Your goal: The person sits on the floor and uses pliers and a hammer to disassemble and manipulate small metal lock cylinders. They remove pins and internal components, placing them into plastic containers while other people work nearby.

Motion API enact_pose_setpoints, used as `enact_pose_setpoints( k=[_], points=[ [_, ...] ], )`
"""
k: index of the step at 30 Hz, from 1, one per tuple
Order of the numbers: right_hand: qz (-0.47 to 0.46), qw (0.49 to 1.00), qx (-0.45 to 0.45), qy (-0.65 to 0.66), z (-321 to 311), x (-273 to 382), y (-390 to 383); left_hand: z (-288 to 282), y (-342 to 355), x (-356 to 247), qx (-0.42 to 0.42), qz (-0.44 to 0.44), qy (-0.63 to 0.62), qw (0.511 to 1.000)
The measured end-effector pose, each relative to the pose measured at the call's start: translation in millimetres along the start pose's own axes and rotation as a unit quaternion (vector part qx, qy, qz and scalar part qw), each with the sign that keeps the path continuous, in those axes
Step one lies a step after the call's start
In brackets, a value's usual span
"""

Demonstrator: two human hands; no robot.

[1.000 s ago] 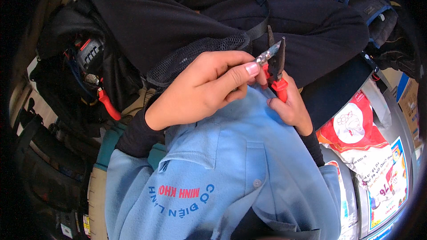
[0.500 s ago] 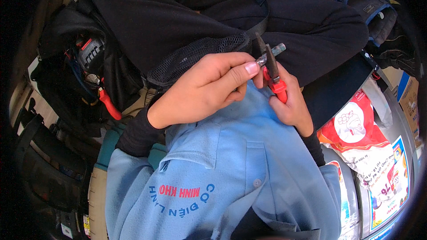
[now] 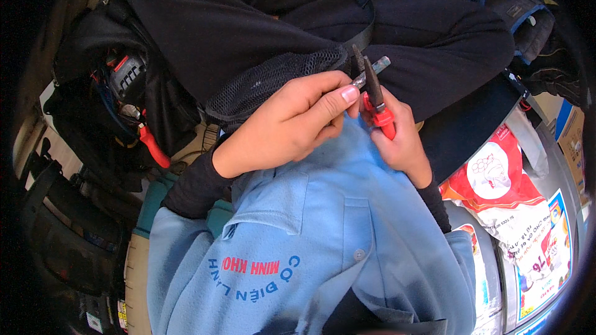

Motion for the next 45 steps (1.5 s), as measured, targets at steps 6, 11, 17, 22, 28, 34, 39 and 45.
enact_pose_setpoints(
  k=[6, 11, 17, 22, 28, 34, 39, 45],
  points=[
    [0.05, 0.995, 0.056, 0.065, -10, 9, 0, 0, -2, -6, 0.065, -0.083, -0.187, 0.977],
    [0.022, 0.999, 0.009, 0.042, -16, 12, 3, -3, -2, -6, 0.047, -0.005, -0.097, 0.994],
    [0.047, 0.994, -0.054, 0.08, -19, 13, 1, -15, -1, -10, 0.021, 0.053, -0.026, 0.998],
    [0.061, 0.995, -0.032, 0.07, -26, 9, -1, -16, -1, -9, 0.008, 0.049, -0.014, 0.999],
    [0.079, 0.977, -0.052, 0.19, -22, 5, -5, -13, -6, -16, -0.046, 0.044, 0.07, 0.996],
    [0.038, 0.987, -0.053, 0.149, -27, 13, 5, -10, -4, -34, -0.108, 0.123, 0.189, 0.968],
    [-0.012, 0.998, -0.022, 0.054, -31, 32, 15, -8, -4, -45, -0.059, 0.14, 0.194, 0.969],
    [-0.063, 0.994, -0.005, -0.089, -25, 44, 17, -10, 8, -52, -0.051, 0.167, 0.236, 0.956]
  ],
)
Point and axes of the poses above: each hand's wrist, its own y-axis towards the middle knuckle, its own z-axis out of the palm, x = y × z, the point moved 4 cm from there along y, towards the middle knuckle, and after that the axes turned 2 degrees about -x, right-handed, at the moved point
